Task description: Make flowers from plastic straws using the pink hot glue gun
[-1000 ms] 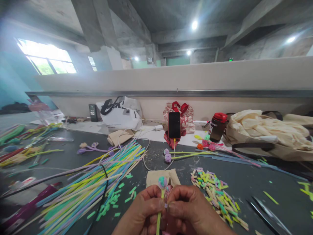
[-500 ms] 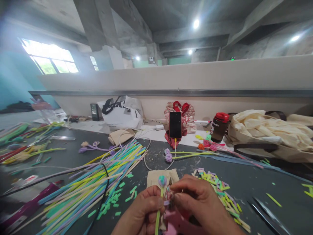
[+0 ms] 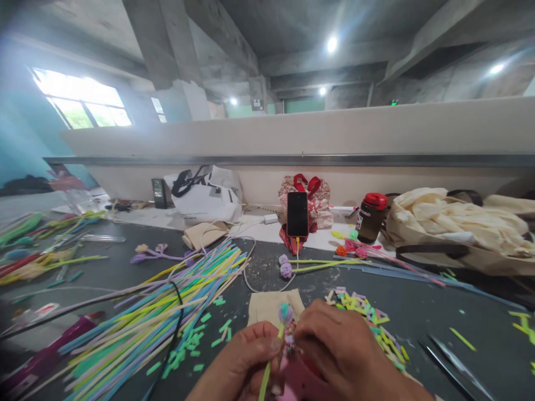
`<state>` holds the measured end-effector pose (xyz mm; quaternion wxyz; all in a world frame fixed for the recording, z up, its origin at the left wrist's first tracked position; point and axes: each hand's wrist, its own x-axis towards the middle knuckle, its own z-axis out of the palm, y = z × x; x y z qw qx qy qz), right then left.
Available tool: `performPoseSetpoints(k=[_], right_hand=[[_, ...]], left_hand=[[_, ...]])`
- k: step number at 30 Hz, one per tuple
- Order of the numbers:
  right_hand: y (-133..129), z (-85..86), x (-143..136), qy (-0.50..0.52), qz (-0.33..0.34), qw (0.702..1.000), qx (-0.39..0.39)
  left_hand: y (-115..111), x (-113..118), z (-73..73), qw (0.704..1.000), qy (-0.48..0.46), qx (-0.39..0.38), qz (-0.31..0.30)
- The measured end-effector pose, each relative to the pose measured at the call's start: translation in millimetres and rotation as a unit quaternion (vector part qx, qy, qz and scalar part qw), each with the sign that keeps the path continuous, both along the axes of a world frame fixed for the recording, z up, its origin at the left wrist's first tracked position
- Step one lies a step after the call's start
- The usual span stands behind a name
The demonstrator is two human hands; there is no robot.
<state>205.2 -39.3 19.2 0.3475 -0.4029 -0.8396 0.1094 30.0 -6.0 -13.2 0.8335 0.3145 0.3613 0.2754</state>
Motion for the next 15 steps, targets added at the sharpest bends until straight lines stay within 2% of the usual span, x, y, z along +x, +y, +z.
performPoseSetpoints(k=[3, 6, 10, 15], right_hand=[[-1, 17.3, 9, -0.005, -0.017, 0.999, -0.027], [-2, 25.7, 15, -0.021, -0.019, 0.999, -0.043], [-1, 26.6, 19, -0.027, 0.007, 0.998, -0.052], [0, 23.7, 16, -0.004, 0.004, 0.994, -0.11]], left_hand=[[0, -2, 5.4, 0.998, 0.047, 0.047, 0.006], [1, -3, 10.3, 0.99, 0.112, 0.082, 0.007], [0, -1, 11.5, 0.982, 0.164, 0.091, -0.019], [-1, 1, 7.9, 0.985, 0.145, 0.089, -0.026]])
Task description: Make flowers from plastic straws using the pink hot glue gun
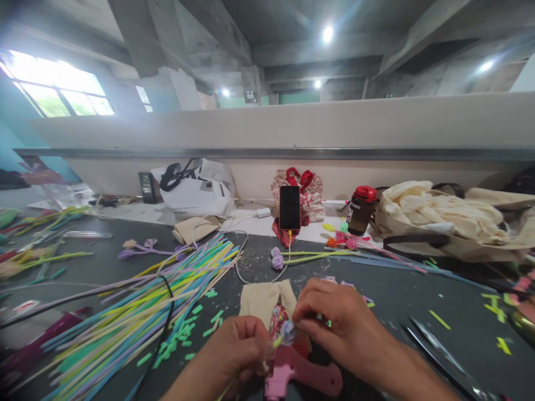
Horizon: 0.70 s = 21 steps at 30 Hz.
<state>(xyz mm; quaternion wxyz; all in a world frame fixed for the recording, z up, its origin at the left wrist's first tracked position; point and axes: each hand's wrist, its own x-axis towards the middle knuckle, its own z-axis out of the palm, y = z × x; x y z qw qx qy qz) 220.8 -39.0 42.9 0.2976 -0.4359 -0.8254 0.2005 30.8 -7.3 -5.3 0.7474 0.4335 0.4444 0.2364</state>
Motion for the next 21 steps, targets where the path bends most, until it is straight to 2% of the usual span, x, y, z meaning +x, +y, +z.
performPoseSetpoints(k=[4, 8, 21], right_hand=[[0.1, -2.8, -5.9, 0.015, -0.022, 0.999, -0.025], [-1.6, -5.8, -7.8, 0.022, -0.015, 0.999, -0.019], [-1.4, -7.3, -9.5, -0.029, 0.019, 0.998, 0.06]], left_hand=[[1.5, -1.6, 1.6, 1.0, 0.021, 0.001, -0.013], [1.2, -3.8, 3.7, 0.999, 0.021, 0.006, -0.039], [0.7, -5.6, -0.8, 0.999, 0.017, 0.006, -0.051]])
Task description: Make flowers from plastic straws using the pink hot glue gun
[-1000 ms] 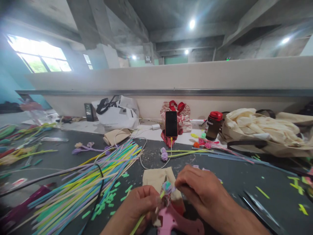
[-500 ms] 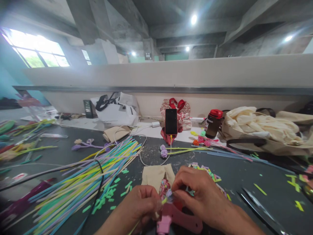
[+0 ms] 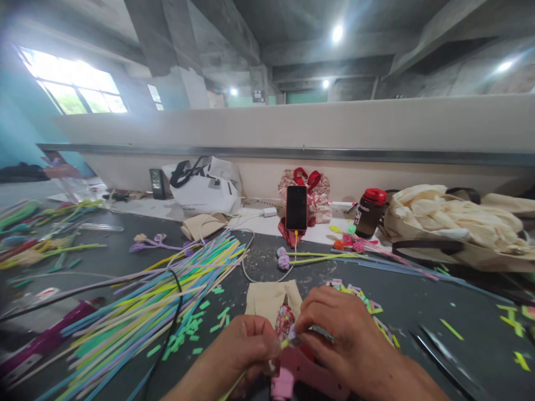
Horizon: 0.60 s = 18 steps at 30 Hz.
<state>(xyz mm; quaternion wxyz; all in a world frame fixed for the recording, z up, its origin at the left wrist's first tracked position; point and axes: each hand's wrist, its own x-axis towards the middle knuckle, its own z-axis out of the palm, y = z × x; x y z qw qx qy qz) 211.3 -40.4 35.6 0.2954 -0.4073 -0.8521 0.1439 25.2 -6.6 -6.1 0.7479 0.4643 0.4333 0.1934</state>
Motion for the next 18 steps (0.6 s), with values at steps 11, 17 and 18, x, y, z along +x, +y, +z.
performPoseSetpoints(k=[11, 17, 18], right_hand=[[1.4, 4.9, 1.1, -0.112, 0.027, 0.993, 0.03], [2.7, -2.9, 1.6, -0.152, 0.009, 0.986, 0.068], [2.3, -3.7, 1.5, -0.153, 0.004, 0.986, 0.067]], left_hand=[[-2.1, 1.3, 6.6, 1.0, 0.02, 0.015, -0.003], [-1.3, 0.8, 6.4, 0.999, 0.034, 0.015, -0.002], [-1.3, 1.0, 5.6, 0.999, 0.03, 0.017, 0.0]])
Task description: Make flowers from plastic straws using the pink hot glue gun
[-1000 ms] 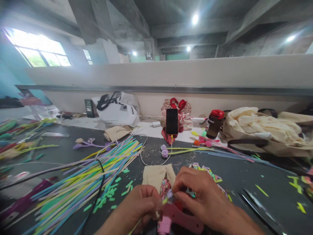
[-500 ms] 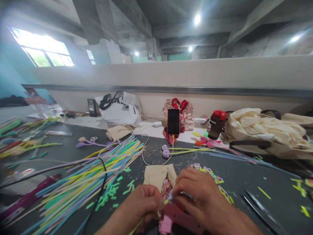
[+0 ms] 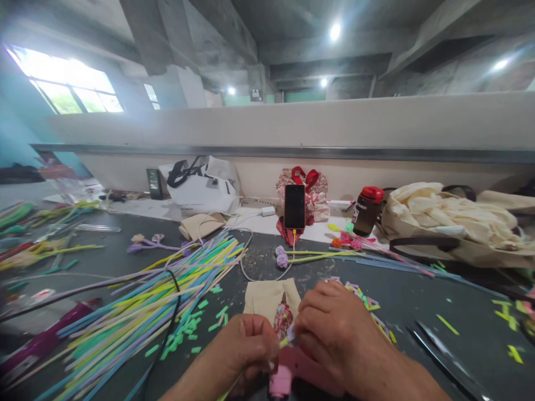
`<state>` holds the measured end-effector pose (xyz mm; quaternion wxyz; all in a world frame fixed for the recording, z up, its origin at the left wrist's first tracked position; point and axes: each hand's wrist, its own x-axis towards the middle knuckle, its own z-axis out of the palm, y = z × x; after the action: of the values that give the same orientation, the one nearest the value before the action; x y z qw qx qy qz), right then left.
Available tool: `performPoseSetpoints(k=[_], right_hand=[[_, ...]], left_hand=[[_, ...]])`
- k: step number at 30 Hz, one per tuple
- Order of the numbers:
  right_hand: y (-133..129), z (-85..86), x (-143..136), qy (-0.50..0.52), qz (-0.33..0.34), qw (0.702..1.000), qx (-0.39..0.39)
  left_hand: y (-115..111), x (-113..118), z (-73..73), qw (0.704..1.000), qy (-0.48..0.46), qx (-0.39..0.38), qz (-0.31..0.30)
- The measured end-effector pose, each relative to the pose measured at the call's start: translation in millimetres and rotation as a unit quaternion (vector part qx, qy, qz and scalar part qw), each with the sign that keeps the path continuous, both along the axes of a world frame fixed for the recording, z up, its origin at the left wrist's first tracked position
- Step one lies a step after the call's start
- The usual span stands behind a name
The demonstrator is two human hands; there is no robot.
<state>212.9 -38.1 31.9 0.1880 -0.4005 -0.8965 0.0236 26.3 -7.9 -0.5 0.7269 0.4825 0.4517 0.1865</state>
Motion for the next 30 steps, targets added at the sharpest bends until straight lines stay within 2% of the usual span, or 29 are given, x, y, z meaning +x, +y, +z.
performPoseSetpoints(k=[6, 10, 15, 23, 30], right_hand=[[-1, -2.4, 1, 0.002, -0.015, 1.0, 0.019], [-1, -2.4, 0, 0.002, -0.014, 1.0, 0.023], [-2, -3.1, -2, -0.022, -0.025, 0.999, 0.04], [-1, -4.5, -1, -0.018, -0.023, 0.998, 0.047], [-2, 6.2, 4, 0.008, -0.009, 0.999, 0.034]], left_hand=[[-1, 2, -5.4, 0.999, -0.035, 0.005, 0.02], [-2, 2, -3.1, 0.999, -0.02, 0.008, 0.025], [-3, 3, 1.4, 0.998, -0.059, 0.0, 0.026], [-4, 4, 1.2, 0.999, -0.038, 0.007, 0.031], [-1, 3, -1.1, 0.997, -0.063, 0.011, 0.052]])
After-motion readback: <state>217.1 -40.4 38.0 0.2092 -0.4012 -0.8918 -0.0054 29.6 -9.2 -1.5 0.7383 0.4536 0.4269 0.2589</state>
